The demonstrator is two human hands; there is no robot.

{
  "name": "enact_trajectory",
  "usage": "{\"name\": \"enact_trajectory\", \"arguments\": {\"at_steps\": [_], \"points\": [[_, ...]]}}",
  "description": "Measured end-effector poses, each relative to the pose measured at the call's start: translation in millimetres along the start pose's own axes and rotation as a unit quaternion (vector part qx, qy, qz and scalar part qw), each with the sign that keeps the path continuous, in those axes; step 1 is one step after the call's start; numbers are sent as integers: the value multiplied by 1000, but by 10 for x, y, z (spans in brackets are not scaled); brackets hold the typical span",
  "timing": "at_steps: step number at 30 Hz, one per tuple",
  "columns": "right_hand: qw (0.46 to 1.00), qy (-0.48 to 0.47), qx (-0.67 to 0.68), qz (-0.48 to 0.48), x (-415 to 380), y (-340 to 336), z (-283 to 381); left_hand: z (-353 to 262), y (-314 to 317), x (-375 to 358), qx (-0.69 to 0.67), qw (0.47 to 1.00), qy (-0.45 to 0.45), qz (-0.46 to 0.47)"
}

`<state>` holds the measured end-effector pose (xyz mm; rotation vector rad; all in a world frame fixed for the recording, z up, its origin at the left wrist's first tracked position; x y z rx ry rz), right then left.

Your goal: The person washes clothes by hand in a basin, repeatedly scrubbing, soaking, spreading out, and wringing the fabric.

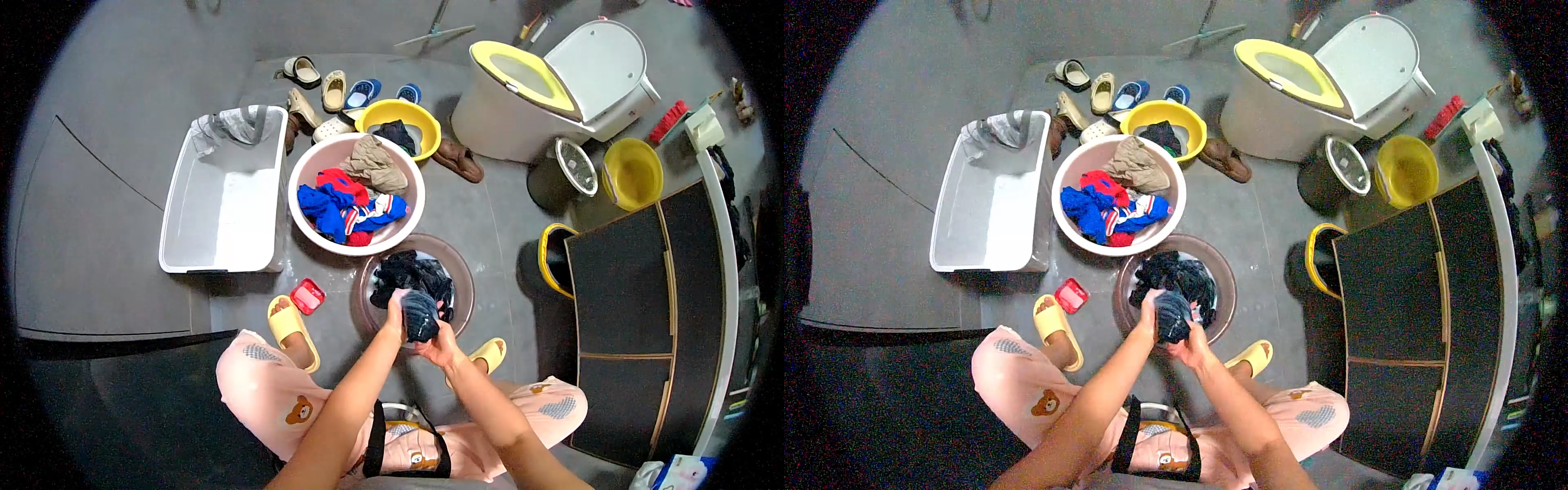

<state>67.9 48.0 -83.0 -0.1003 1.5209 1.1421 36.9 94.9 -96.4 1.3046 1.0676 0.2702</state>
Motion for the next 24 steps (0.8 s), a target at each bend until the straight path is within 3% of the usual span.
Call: {"name": "enact_trajectory", "arguments": {"at_steps": [1, 4, 8, 9, 10, 11, 12, 13, 15, 16, 17, 18, 19, 20, 21, 24], "points": [[991, 61, 108, 47, 24, 33, -115, -19, 100, -81, -9, 1000, 6, -6], [956, 119, 169, 207, -64, 219, -203, -19, 91, -35, 19, 999, 3, -31], [996, 88, 24, -3, -33, -125, -55, -59, -307, 247, 103, 988, 8, -117], [990, 106, -94, -4, 180, -480, 51, -74, -375, 283, 113, 985, 12, -126], [976, 9, -214, -47, 177, -530, 238, -86, -453, 309, 123, 983, 16, -135], [936, -87, -329, -89, 130, -533, 445, -106, -529, 319, 133, 982, 23, -133], [872, -180, -437, -128, 46, -470, 639, -104, -860, 450, 161, 964, 54, -206], [814, -248, -516, -102, -17, -349, 767, -77, -1270, 656, 188, 939, 85, -277], [682, -372, -628, 43, -326, 323, 578, -115, -1346, 544, 230, 897, 107, -362], [601, -424, -668, 114, -476, 590, 392, -143, -1027, 278, 217, 895, 122, -370], [578, -418, -699, 50, -390, 483, 350, -187, -614, -21, 206, 892, 136, -378], [525, -501, -688, -1, -439, 538, 409, -209, -401, -163, 195, 888, 152, -387], [558, -485, -673, -31, -359, 485, 477, -192, -561, 53, 168, 904, 195, -342], [587, -468, -657, -61, -284, 426, 551, -210, -578, 13, 187, 874, 229, -385], [607, -446, -651, -93, -148, 296, 592, -187, -662, 101, 177, 888, 218, -365], [713, -349, -607, 9, -61, 368, 581, -153, -803, 214, 167, 920, 167, -313]]}}
Point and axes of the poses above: each hand's wrist, its own x-axis towards the middle knuckle, its own y-axis out of the palm, z = x × y, the point moved 9 cm from there along x, towards the middle knuckle, and after that the axes turned 14 degrees about x, right-handed, at the moved point
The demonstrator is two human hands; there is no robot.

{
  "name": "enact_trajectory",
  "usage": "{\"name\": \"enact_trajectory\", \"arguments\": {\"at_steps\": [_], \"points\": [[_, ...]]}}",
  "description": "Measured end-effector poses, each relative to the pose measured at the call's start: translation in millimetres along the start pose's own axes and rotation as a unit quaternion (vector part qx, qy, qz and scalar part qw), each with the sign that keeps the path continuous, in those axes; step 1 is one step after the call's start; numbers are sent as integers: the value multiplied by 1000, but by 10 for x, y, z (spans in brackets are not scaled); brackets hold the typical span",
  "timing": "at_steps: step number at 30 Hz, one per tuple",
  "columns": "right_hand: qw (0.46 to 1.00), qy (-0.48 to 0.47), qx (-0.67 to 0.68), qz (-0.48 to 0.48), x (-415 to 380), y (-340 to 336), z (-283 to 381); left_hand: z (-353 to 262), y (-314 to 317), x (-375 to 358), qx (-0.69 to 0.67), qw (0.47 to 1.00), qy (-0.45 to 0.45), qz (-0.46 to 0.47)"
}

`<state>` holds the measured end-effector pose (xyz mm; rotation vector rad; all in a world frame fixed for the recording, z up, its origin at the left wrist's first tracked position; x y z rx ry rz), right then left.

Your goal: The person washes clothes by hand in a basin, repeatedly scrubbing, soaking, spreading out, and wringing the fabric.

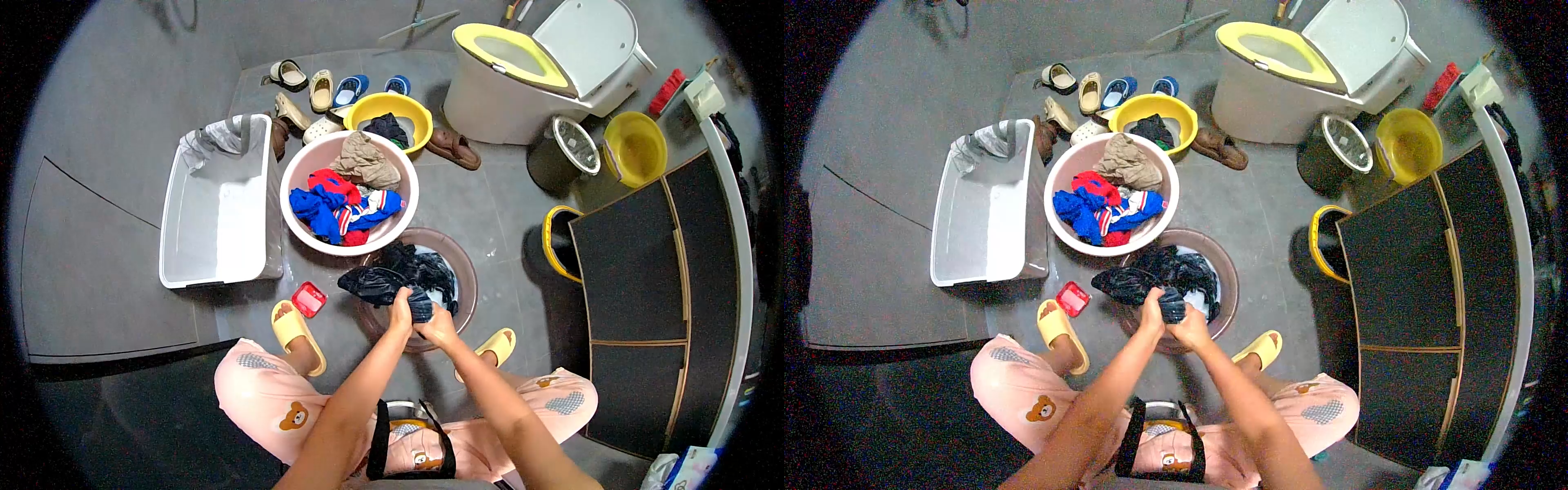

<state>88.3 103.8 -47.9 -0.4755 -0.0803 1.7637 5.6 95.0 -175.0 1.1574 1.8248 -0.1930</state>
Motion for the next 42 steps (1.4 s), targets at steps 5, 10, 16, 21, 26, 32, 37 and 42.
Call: {"name": "enact_trajectory", "arguments": {"at_steps": [5, 10, 16, 21, 26, 32, 37, 42], "points": [[959, 174, 200, 96, -65, 137, -484, -66, 196, -128, 35, 982, -51, 178], [810, 373, 439, 109, -433, 358, -840, -78, 299, -292, 52, 968, -77, 233], [740, 344, 547, 187, -552, 514, -658, -49, 219, -249, 117, 972, -116, 168], [654, 355, 652, 145, -242, 355, -856, -138, 296, -630, 51, 942, -232, 236], [590, 218, 776, 33, 178, 231, -701, 115, 436, -922, -31, 911, -263, 315], [717, 249, 648, 64, 312, 172, -950, 125, 280, -1031, 75, 910, -264, 311], [949, 65, 298, 77, 444, -73, -324, 153, 152, -842, 329, 900, -174, 226], [997, -15, -58, 56, 436, -2, -19, 378, -139, -341, 482, 869, -58, 95]]}}
Point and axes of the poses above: each hand's wrist, its own x-axis towards the middle knuckle, its own y-axis out of the palm, z = x × y, the point moved 9 cm from there along x, towards the middle knuckle, and after that the axes turned 14 degrees about x, right-handed, at the moved point
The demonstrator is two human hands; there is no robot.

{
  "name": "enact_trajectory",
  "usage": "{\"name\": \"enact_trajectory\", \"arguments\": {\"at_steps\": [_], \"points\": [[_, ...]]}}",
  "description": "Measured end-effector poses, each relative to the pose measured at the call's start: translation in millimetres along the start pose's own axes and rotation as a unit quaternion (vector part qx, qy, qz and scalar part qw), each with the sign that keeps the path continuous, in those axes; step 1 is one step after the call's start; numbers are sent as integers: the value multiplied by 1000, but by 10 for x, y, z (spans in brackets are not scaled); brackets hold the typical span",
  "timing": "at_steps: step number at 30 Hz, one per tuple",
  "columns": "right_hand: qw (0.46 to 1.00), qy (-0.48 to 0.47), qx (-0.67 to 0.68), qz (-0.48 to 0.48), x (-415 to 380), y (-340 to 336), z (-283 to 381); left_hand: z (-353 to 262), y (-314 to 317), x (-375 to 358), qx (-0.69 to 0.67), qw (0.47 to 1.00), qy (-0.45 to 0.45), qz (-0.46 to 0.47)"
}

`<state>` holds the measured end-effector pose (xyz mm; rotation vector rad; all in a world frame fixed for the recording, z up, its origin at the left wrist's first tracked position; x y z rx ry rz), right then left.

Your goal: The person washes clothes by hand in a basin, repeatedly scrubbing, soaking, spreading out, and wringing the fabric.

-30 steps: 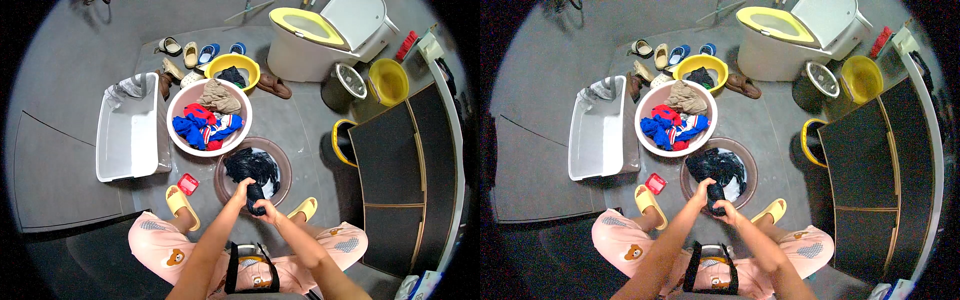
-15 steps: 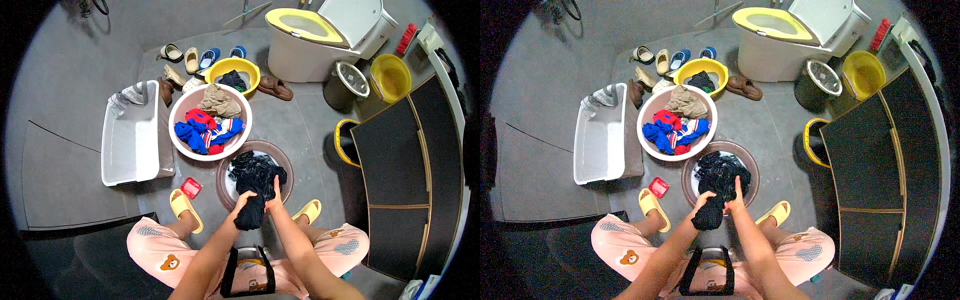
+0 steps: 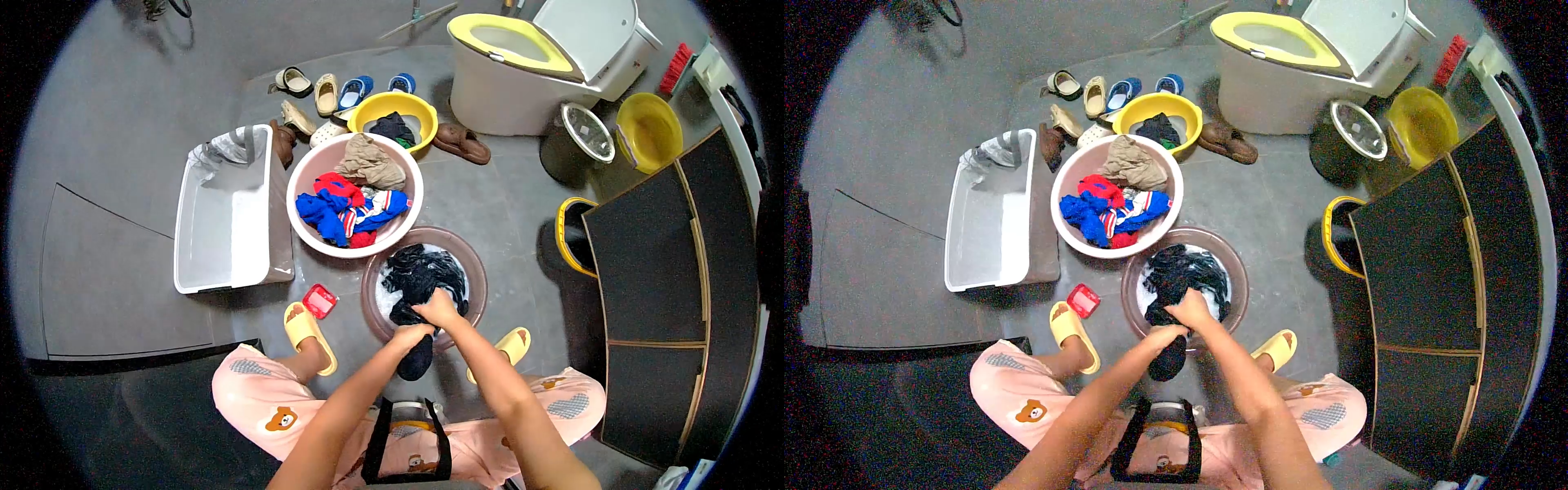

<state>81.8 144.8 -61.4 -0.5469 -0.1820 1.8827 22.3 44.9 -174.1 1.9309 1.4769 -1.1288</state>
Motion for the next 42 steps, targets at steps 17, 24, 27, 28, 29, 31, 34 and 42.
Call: {"name": "enact_trajectory", "arguments": {"at_steps": [17, 24, 27, 28, 29, 31, 34, 42], "points": [[984, 71, 68, 150, -186, 437, -106, -177, -309, -147, 387, 906, 93, -141], [890, 369, 266, -25, -288, 272, -507, -434, -454, -286, 516, 817, 44, -252], [891, 288, 338, -98, -126, 258, -577, -711, -418, -534, 593, 766, 78, -236], [897, 273, 327, -119, -91, 228, -603, -748, -438, -594, 583, 771, 80, -242], [920, 240, 261, -165, -21, 118, -629, -786, -430, -573, 571, 775, 116, -246], [949, 180, 140, -218, 37, -78, -462, -884, -485, -665, 530, 794, 124, -270], [963, 136, 57, -225, 62, -179, -310, -1023, -550, -826, 476, 825, 136, -271], [967, 110, -72, -218, 0, -324, -131, -1028, -378, -807, 474, 840, 154, -213]]}}
Point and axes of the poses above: each hand's wrist, its own x-axis towards the middle knuckle, its own y-axis out of the palm, z = x × y, the point moved 9 cm from there along x, towards the middle knuckle, and after that the axes turned 14 degrees about x, right-handed, at the moved point
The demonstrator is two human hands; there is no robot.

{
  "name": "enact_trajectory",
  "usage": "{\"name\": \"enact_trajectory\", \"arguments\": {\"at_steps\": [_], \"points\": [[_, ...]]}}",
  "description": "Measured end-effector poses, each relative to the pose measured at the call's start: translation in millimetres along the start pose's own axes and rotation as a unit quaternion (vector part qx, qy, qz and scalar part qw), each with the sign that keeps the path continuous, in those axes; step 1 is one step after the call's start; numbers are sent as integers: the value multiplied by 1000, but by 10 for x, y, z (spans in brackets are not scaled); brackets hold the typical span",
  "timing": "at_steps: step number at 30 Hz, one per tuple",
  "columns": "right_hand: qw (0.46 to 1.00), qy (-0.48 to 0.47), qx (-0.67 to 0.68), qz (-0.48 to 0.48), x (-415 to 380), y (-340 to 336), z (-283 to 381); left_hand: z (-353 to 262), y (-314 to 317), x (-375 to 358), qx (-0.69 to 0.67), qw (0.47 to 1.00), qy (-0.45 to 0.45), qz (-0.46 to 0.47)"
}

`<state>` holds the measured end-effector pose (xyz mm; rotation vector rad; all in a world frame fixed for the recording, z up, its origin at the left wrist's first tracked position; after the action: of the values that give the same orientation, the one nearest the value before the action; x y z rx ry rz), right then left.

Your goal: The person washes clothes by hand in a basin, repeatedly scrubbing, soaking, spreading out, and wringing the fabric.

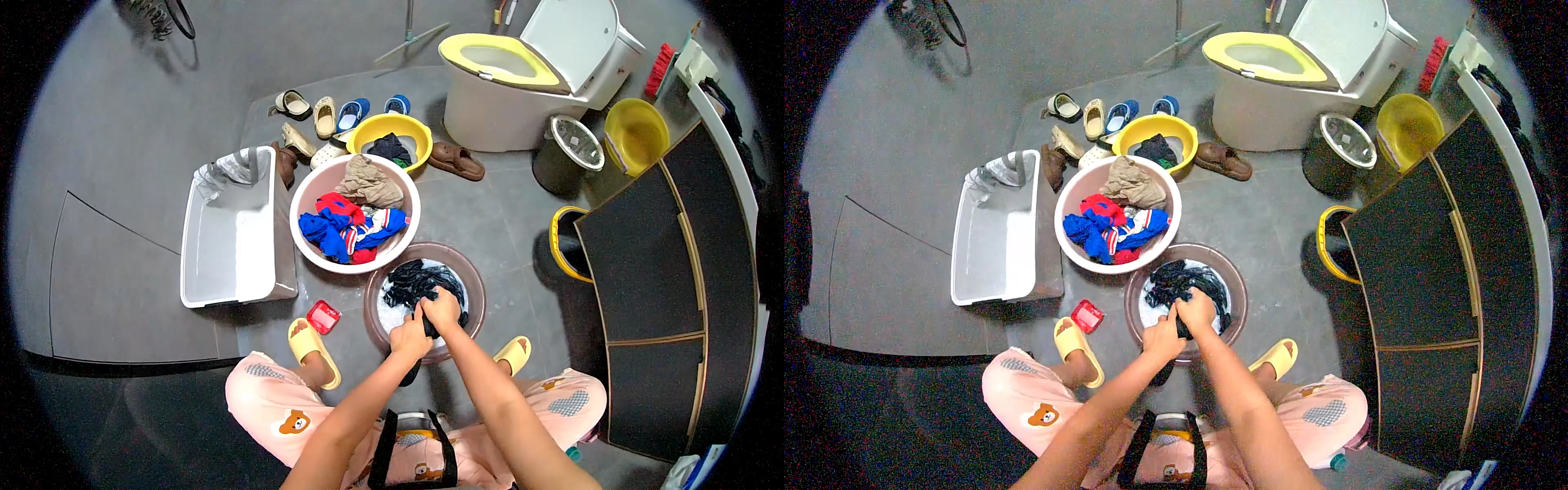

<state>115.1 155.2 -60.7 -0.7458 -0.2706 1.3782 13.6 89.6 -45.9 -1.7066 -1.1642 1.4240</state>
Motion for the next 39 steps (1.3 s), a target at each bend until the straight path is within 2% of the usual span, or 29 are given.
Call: {"name": "enact_trajectory", "arguments": {"at_steps": [3, 6, 7, 11, 12, 14, 16, 18, 20, 21, 22, 24, 26, 27, 28, 29, 30, 32, 34, 35, 36, 37, 38, 39], "points": [[1000, -7, -20, 3, 42, -2, -92, -26, 10, 2, 13, 1000, 1, 12], [999, 42, 6, -28, 116, -20, -349, -68, -12, -9, 30, 999, 7, 14], [993, 96, 62, 16, 98, -21, -377, -74, -17, -7, 33, 999, 10, 11], [962, 137, 236, -13, 353, 422, -1163, 112, 129, 129, -49, 999, -10, -18], [935, 157, 308, 80, 212, 340, -871, 228, 102, 119, -142, 988, -53, -7], [860, 179, 468, 97, 69, 204, -604, 372, 1, 68, -279, 956, -92, -20], [798, 168, 562, 141, 98, 230, -686, 493, 137, 167, -403, 905, -112, -76], [774, 172, 580, 190, -189, -22, -389, 569, 221, 276, -498, 846, -111, -157], [814, 147, 513, 229, -293, -22, -462, 501, 81, 231, -609, 765, -113, -174], [833, 98, 471, 272, -470, -217, -136, 367, -380, -87, -598, 764, -149, -193], [850, 48, 423, 310, -673, -405, 237, 257, -448, -72, -657, 723, -92, -192], [917, -171, 225, 283, -546, -252, 205, 133, -396, 40, -690, 685, -40, -230], [898, -213, 266, 277, -746, -716, 771, -208, -555, 40, -783, 607, -6, -137], [891, -198, 301, 275, -851, -1030, 1024, -305, -764, 95, -781, 602, 68, -153], [882, -187, 334, 275, -890, -1298, 1217, -537, -1120, -16, -788, 586, 136, -129], [879, -215, 347, 246, -731, -1365, 1156, -735, -1432, -159, -787, 582, 169, -115], [848, -215, 422, 237, -771, -1680, 1361, -959, -1784, -317, -785, 578, 199, -102], [851, -228, 456, 127, -647, -2218, 1487, -1489, -2504, -606, -738, 583, 320, -112], [787, -255, 553, 102, -619, -2837, 1776, -2005, -3021, -631, -689, 586, 416, -89], [784, -306, 539, 35, -574, -3198, 1869, -2284, -3289, -739, -661, 592, 455, -77], [746, -308, 590, 33, -595, -3547, 2023, -2575, -3605, -956, -595, 611, 507, -121], [743, -377, 553, -6, -529, -3941, 2159, -2795, -3773, -889, -631, 579, 509, -82], [715, -391, 578, -48, -607, -4342, 2278, -3001, -3860, -758, -629, 586, 507, -60], [702, -314, 639, -37, -590, -4608, 2342, -3149, -3980, -834, -637, 613, 464, -53]]}}
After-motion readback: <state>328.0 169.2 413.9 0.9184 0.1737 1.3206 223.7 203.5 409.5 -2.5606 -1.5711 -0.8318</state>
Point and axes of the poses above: each hand's wrist, its own x-axis towards the middle knuckle, its own y-axis out of the palm, z = x × y, the point moved 9 cm from there along x, towards the middle knuckle, and after that the axes turned 14 degrees about x, right-handed, at the moved point
